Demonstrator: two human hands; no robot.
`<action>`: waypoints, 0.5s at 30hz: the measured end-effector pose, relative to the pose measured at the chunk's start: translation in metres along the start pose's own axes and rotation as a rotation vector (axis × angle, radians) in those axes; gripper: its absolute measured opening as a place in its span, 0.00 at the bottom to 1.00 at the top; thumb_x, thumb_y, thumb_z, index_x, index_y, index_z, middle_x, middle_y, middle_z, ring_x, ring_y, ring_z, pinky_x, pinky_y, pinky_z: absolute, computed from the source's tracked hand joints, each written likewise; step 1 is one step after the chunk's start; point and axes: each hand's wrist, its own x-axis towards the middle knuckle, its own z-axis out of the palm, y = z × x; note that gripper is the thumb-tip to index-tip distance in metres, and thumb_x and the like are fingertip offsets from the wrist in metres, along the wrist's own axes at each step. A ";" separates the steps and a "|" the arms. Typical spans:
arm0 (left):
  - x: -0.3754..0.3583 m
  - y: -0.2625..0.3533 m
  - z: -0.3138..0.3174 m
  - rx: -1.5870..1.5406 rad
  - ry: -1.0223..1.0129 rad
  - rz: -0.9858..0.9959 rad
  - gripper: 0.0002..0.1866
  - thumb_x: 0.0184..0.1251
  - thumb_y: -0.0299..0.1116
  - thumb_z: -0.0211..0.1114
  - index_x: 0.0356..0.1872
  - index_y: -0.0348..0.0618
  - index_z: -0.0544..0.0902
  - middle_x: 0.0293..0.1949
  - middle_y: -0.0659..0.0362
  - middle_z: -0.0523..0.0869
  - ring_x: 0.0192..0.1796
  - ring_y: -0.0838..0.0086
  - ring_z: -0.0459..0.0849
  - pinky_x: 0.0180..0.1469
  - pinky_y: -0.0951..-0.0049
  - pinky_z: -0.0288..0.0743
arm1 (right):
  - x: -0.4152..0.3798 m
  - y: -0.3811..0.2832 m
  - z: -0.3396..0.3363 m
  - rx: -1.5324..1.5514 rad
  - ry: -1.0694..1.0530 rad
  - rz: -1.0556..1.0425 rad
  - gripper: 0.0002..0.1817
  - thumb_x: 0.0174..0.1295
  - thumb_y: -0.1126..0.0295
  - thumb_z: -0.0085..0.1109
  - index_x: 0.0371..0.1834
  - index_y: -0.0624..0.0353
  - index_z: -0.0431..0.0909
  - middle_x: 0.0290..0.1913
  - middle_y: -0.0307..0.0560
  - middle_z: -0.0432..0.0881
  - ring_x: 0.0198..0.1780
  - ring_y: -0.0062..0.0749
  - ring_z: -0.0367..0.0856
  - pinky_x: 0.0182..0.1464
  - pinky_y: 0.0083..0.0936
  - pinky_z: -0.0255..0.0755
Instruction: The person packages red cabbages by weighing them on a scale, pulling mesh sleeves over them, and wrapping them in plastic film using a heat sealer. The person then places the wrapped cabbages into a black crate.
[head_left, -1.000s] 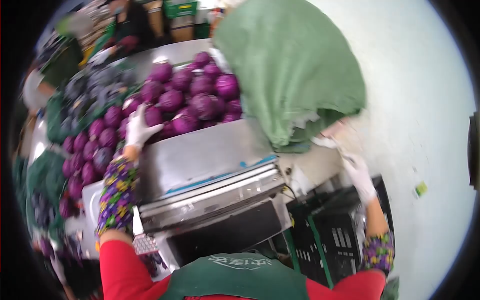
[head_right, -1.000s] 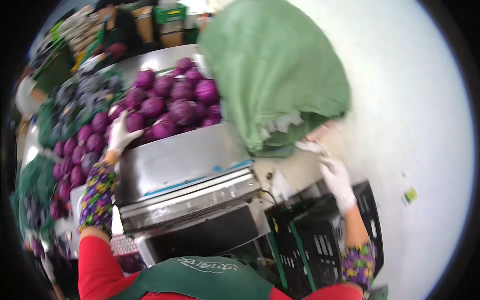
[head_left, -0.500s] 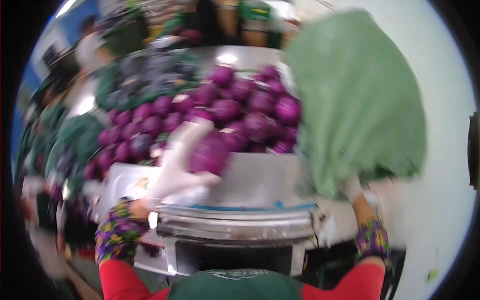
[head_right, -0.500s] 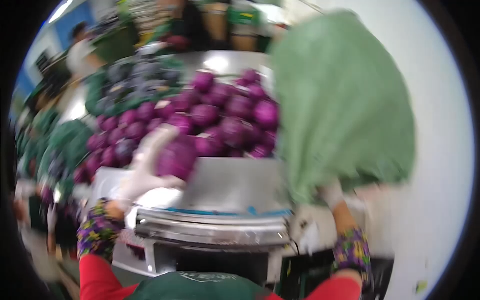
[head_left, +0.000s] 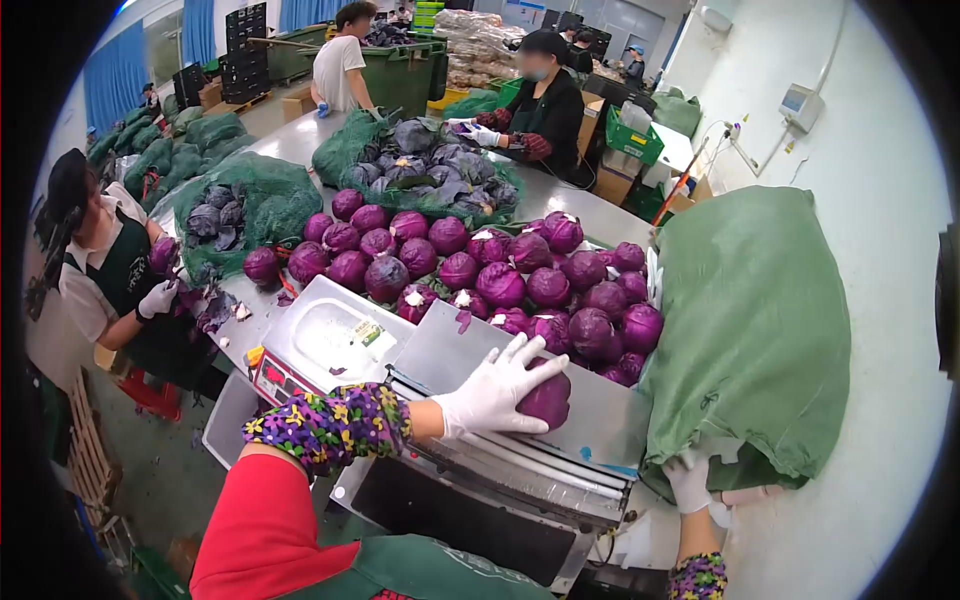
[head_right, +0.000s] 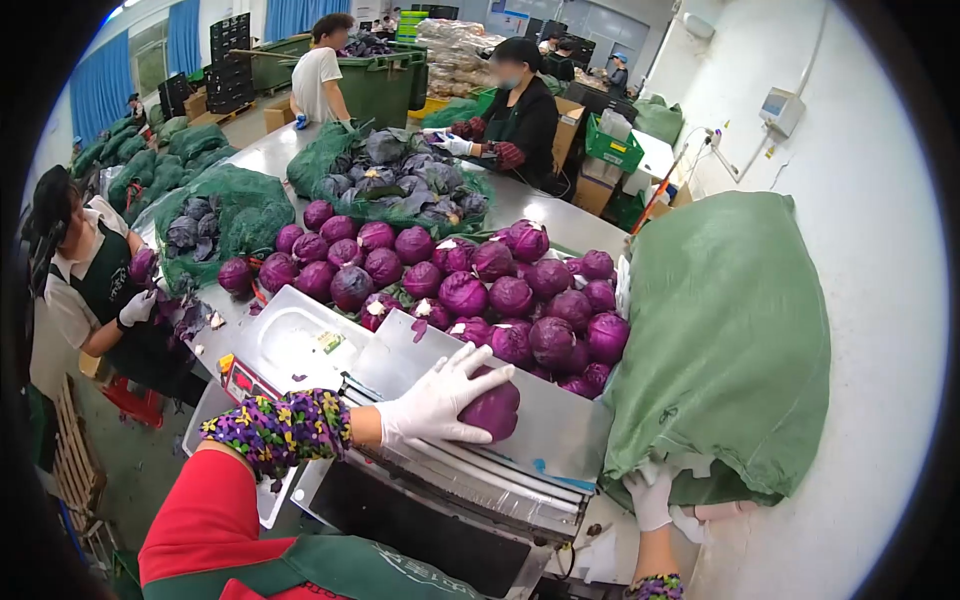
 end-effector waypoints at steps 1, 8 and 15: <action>-0.002 -0.003 0.001 -0.014 -0.006 -0.001 0.49 0.53 0.55 0.72 0.75 0.56 0.59 0.71 0.37 0.58 0.73 0.36 0.57 0.68 0.41 0.59 | -0.009 -0.026 0.012 0.337 -0.050 0.170 0.23 0.67 0.55 0.54 0.62 0.53 0.70 0.58 0.50 0.76 0.55 0.48 0.78 0.54 0.45 0.72; -0.014 0.001 -0.001 -0.069 0.152 0.088 0.38 0.58 0.45 0.70 0.70 0.50 0.67 0.68 0.41 0.64 0.71 0.41 0.62 0.70 0.48 0.59 | -0.016 -0.055 0.020 -0.137 -0.188 -0.048 0.20 0.61 0.66 0.57 0.57 0.60 0.75 0.40 0.45 0.83 0.36 0.31 0.81 0.43 0.33 0.77; -0.047 0.069 -0.044 -0.245 0.353 0.342 0.32 0.52 0.35 0.73 0.62 0.45 0.76 0.59 0.49 0.77 0.63 0.51 0.75 0.65 0.56 0.70 | -0.179 -0.221 0.043 -1.085 0.121 -0.139 0.09 0.59 0.68 0.58 0.40 0.57 0.82 0.35 0.54 0.85 0.35 0.43 0.84 0.43 0.32 0.76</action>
